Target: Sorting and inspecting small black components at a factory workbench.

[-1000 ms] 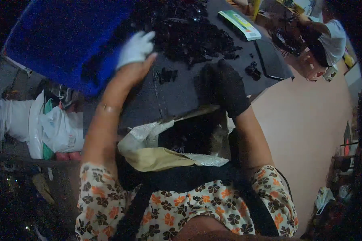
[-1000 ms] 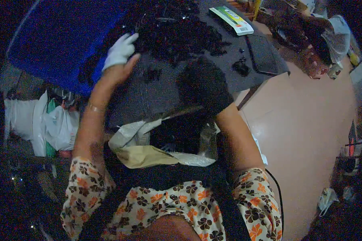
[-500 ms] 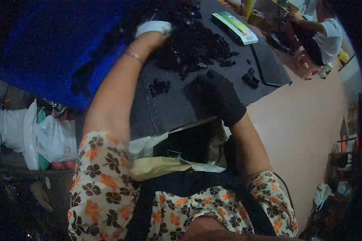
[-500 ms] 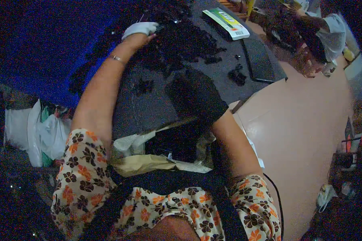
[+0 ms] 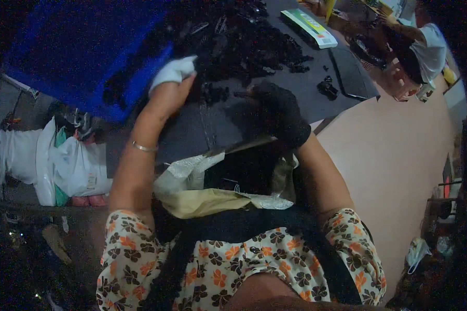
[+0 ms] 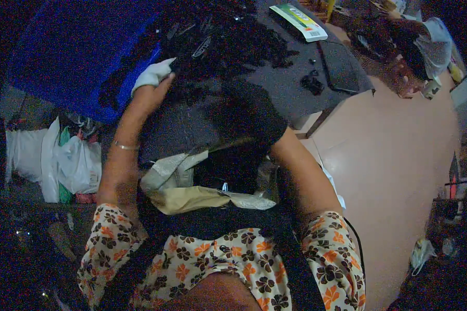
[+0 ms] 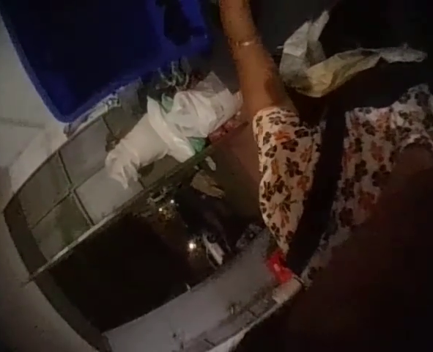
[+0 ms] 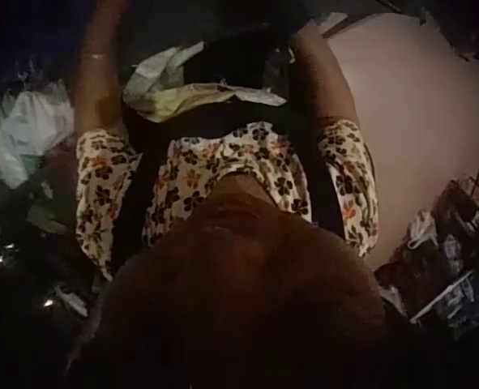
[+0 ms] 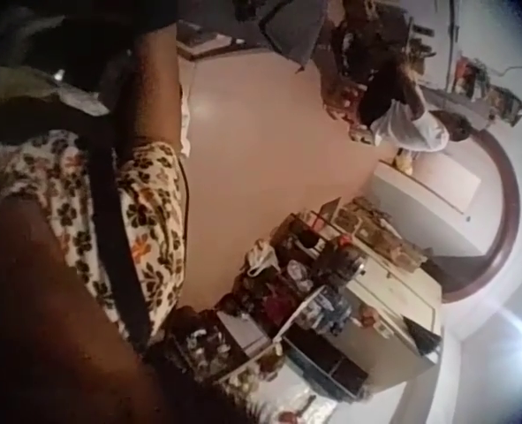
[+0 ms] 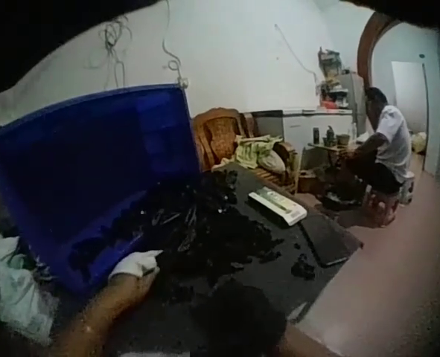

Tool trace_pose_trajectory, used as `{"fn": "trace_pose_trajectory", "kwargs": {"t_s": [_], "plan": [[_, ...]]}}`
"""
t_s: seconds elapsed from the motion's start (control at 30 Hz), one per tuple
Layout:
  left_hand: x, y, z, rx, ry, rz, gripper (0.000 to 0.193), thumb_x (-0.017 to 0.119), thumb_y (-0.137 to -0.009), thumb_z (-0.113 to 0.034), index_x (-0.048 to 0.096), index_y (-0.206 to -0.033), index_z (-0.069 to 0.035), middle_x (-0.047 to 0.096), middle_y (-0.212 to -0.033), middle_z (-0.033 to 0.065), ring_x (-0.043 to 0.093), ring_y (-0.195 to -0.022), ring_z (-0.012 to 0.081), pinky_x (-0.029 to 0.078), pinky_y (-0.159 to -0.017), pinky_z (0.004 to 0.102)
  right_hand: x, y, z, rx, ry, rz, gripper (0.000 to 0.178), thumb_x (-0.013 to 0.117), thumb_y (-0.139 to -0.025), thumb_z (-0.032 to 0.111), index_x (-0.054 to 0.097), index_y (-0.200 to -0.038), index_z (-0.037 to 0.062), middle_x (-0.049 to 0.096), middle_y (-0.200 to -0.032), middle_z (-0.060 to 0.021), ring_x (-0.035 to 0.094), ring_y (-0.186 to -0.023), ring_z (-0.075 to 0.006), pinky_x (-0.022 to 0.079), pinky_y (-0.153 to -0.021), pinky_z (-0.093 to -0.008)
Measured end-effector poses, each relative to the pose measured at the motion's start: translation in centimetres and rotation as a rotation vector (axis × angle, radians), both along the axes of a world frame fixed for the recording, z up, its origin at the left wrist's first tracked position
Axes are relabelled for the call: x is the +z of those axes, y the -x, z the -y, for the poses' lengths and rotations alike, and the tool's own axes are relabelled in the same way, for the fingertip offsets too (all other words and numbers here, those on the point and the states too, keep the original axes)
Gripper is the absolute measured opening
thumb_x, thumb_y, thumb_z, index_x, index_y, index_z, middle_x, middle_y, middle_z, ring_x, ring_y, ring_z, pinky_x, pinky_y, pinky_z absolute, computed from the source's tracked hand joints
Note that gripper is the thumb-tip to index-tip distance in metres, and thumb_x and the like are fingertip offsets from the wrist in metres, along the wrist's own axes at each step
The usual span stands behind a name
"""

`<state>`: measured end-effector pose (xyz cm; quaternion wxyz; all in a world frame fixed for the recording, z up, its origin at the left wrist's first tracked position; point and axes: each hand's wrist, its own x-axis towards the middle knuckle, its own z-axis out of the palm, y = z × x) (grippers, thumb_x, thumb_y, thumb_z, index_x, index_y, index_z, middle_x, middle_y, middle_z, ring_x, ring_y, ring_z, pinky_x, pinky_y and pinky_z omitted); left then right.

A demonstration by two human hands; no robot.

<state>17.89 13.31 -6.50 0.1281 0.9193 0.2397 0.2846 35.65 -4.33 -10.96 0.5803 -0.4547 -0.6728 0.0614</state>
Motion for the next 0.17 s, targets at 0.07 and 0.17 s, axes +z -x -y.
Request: {"fn": "trace_pose_trajectory", "kwargs": {"t_s": [0.07, 0.17], "plan": [[-0.1, 1.2, 1.7, -0.019, 0.156, 0.024, 0.029, 0.055, -0.08, -0.012, 0.058, -0.108, -0.006, 0.061, -0.087, 0.0123, 0.06, -0.081, 0.0235, 0.047, -0.07, 0.0333, 1.1, 0.5, 0.7, -0.062, 0.043, 0.071, 0.026, 0.061, -0.069, -0.001, 0.058, -0.095, 0.0023, 0.059, -0.094, -0.0148, 0.061, -0.085, -0.0265, 0.047, -0.071, -0.0324], [-1.4, 2.7, 2.7, -0.073, 0.52, 0.103, 0.035, 0.053, -0.083, -0.01, 0.052, -0.118, -0.008, 0.061, -0.09, 0.0086, 0.059, -0.084, 0.0183, 0.047, -0.073, 0.0296, 1.7, 1.6, 0.9, -0.039, 0.044, 0.084, 0.021, 0.061, -0.075, 0.004, 0.057, -0.096, 0.0021, 0.059, -0.095, -0.0152, 0.06, -0.088, -0.0278, 0.047, -0.074, -0.031]]}}
